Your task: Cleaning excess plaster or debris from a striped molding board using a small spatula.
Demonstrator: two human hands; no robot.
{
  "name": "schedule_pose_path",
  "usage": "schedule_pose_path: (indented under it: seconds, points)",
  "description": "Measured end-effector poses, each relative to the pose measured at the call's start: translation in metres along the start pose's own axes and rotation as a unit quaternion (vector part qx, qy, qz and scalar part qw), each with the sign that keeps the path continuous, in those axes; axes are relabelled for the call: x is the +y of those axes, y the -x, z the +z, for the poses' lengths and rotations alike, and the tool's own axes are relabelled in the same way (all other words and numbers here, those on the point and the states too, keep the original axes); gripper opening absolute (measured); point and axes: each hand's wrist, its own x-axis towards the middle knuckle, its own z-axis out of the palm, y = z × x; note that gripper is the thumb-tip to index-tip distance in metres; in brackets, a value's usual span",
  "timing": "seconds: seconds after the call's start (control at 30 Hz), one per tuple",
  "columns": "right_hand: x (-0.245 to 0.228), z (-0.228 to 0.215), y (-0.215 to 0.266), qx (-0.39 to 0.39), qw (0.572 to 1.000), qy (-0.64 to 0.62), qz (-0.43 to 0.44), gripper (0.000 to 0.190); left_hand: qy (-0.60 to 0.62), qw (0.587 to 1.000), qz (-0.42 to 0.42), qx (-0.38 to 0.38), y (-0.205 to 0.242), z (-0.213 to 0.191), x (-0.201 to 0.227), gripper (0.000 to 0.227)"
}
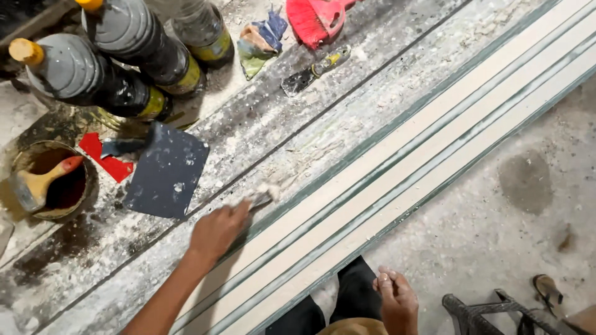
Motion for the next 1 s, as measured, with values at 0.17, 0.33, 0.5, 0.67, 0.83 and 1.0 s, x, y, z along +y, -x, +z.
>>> schedule_pose_path:
  seconds: [0.17,0.33,0.5,0.67,0.83,1.0]
  points:
    - [-0.005,-0.012,0.003,0.029,0.996,0.080,0.019,0.027,-0.047,0.995,-0.069,-0.055,0.135,0.058,-0.063,0.055]
    - [-0.008,-0.007,0.007,0.025,0.997,0.080,-0.005,0.028,-0.050,0.998,-0.023,-0.029,0.022,0.024,-0.013,0.053]
    - [0.080,-0.016,-0.004,0.030,0.998,0.042,-0.036,0.028,-0.029,0.999,0.015,-0.033,-0.054,-0.002,0.025,0.056]
    - [0.136,-0.037,0.004,0.130,0.989,-0.027,0.065,0.026,-0.052,0.992,-0.023,-0.114,0.048,0.040,-0.009,0.069]
    - [0.133,-0.042,0.011,0.125,0.992,0.003,0.011,0.026,-0.058,0.993,-0.042,-0.093,-0.012,0.033,0.032,0.050]
    - [0.076,-0.021,0.011,0.057,0.997,-0.043,0.030,0.028,-0.043,0.997,0.026,-0.055,-0.142,-0.008,0.091,0.054]
